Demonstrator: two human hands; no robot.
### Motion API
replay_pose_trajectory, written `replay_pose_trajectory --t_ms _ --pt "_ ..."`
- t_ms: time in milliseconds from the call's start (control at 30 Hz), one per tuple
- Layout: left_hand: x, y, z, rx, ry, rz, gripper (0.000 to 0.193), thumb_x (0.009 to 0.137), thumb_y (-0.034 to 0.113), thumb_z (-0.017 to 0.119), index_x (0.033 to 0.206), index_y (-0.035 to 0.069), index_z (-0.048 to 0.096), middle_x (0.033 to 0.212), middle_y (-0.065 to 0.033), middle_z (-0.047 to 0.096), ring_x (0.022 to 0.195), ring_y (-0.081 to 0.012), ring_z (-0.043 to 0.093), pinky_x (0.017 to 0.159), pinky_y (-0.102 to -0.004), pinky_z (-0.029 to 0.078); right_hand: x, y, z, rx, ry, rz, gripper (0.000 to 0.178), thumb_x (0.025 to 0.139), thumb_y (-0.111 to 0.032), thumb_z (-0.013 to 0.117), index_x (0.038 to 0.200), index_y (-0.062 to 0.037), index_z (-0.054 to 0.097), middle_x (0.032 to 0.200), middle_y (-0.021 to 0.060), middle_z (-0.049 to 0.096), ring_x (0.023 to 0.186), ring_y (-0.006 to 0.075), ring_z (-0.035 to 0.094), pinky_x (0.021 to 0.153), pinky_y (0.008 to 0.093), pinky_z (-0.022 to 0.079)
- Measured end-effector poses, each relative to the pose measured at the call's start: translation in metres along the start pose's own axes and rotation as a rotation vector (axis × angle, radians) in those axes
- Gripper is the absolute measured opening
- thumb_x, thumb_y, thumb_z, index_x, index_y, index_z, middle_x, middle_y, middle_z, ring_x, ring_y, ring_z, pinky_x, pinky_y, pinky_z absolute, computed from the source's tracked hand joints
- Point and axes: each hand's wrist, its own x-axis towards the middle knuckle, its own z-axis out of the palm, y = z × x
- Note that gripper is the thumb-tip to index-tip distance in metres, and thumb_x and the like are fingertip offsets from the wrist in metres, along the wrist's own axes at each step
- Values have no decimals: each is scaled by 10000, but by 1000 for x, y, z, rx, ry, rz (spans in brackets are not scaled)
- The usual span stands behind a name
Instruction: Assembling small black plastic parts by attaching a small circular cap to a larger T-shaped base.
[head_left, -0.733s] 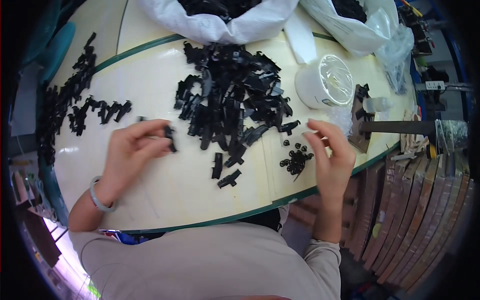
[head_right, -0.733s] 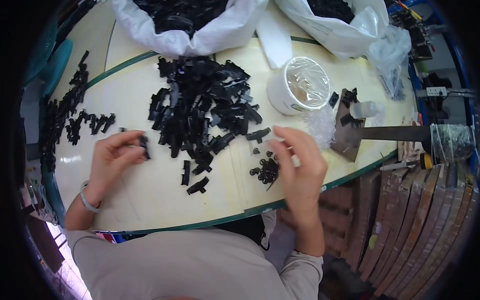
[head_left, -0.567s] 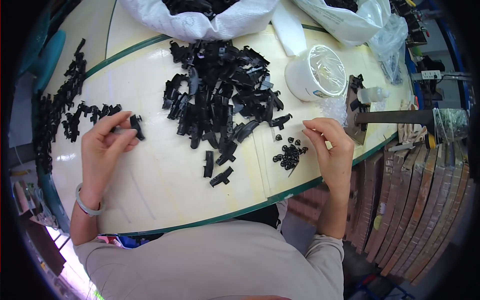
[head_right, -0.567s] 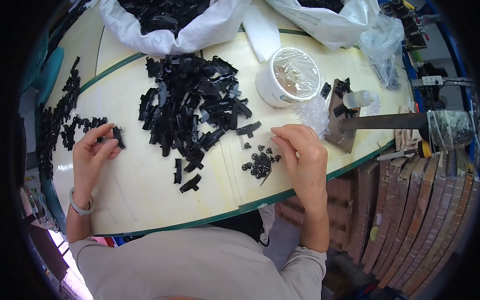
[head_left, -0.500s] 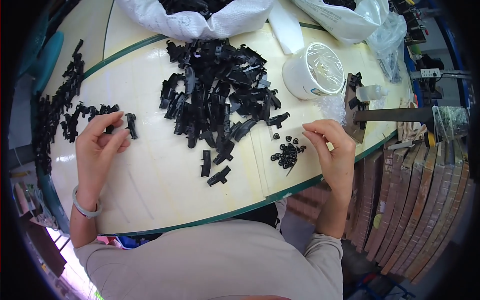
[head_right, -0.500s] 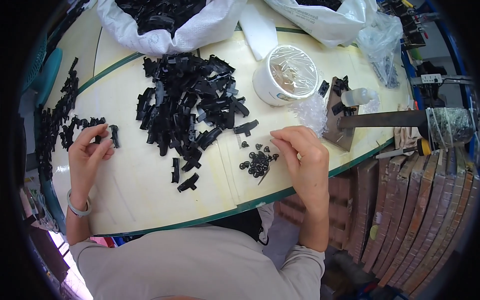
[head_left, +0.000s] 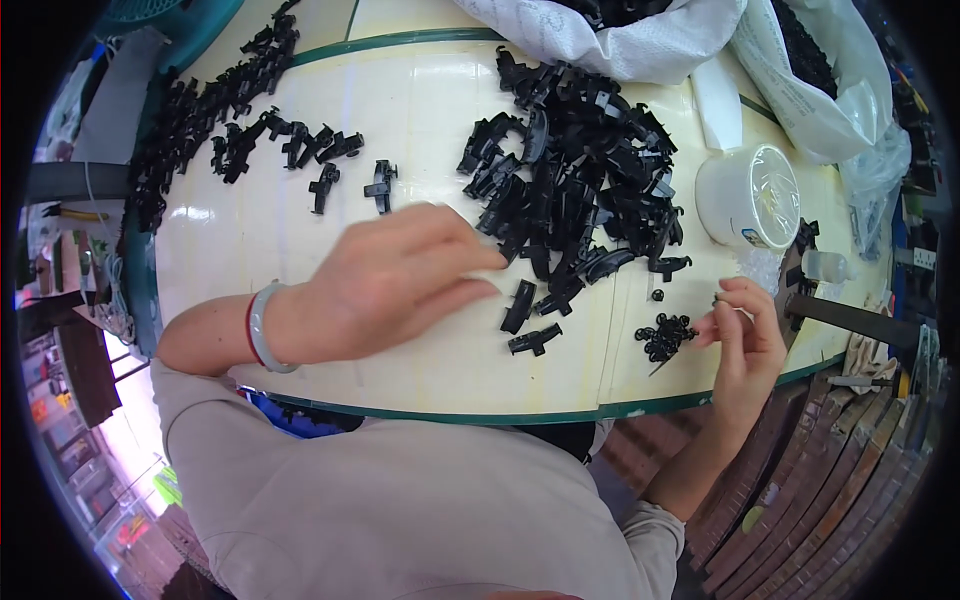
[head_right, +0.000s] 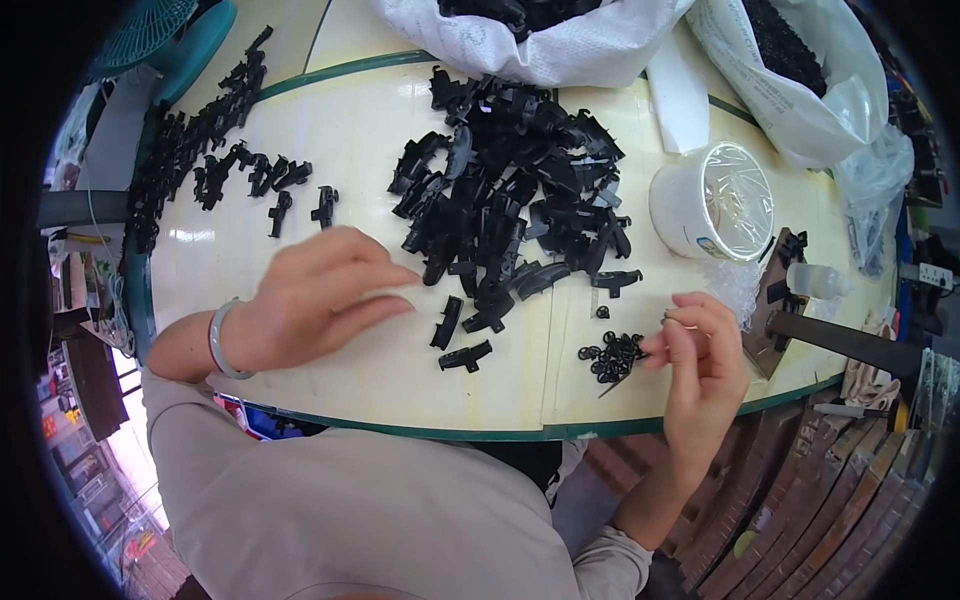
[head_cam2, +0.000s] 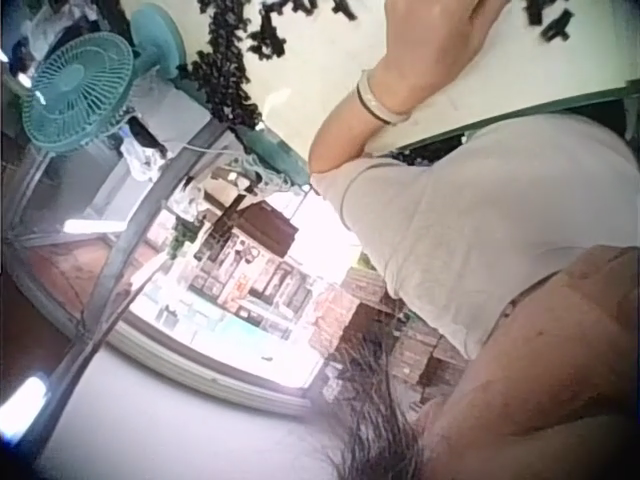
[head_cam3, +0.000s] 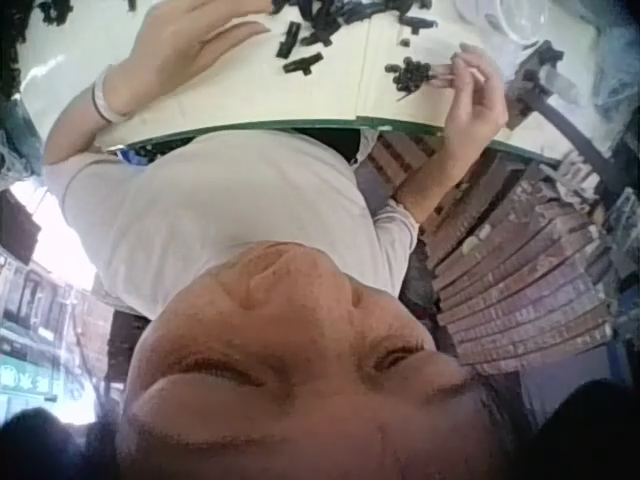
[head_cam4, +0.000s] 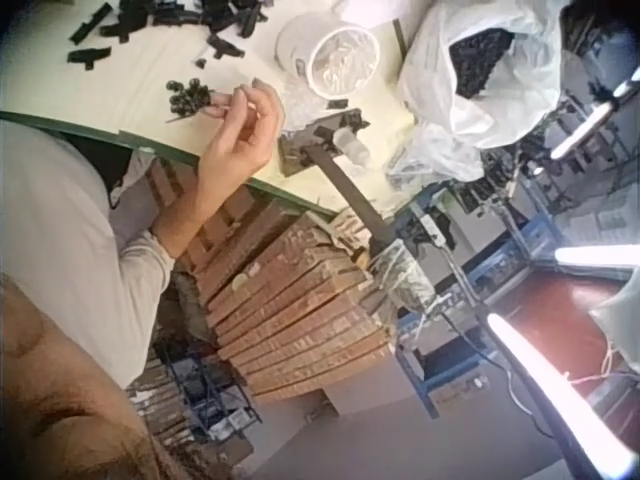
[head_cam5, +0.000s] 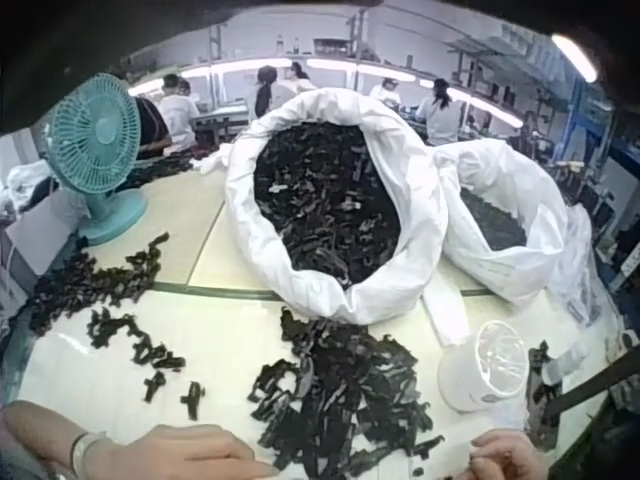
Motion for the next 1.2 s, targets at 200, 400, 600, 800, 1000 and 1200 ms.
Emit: replay_pose_trajectory --t_ms 200,400,600,800,1000,1200 --pt "9 5 22 5 -195 176 327 687 122 724 988 46 622 843 -73 554 674 -200 544 532 -266 459 -6 28 -10 752 71 157 169 832 48 549 997 23 569 1088 171 568 843 163 608 742 257 523" --pt "15 3 14 17 -276 274 214 669 83 680 853 34 584 886 -84 531 724 -206 546 547 -278 451 -4 27 7 857 73 3 178 786 93 565 942 18 605 987 115 548 792 151 585 702 266 493" --pt "15 -2 14 16 -298 331 183 652 95 693 786 37 583 843 -64 553 704 -200 521 578 -279 449 -10 18 7 822 111 -84 167 797 91 546 947 48 604 978 133 545 767 175 593 690 287 506" --pt "14 -3 15 -23 -250 345 197 636 75 709 791 28 595 784 -57 568 693 -198 524 580 -274 455 -7 19 8 800 114 -133 180 776 105 557 940 47 602 1007 136 540 776 174 586 691 291 507" --pt "15 -2 14 -154 -196 266 202 646 51 746 798 35 615 735 -49 590 670 -194 558 576 -280 468 -5 18 9 801 183 -156 187 772 101 569 947 45 602 1007 123 536 763 158 578 696 278 501" --pt "14 -3 17 -202 -211 211 209 668 56 740 851 37 642 751 -57 604 671 -201 562 580 -281 469 -5 22 8 865 175 -64 223 788 97 563 1001 47 601 1040 128 542 779 155 581 710 278 502"
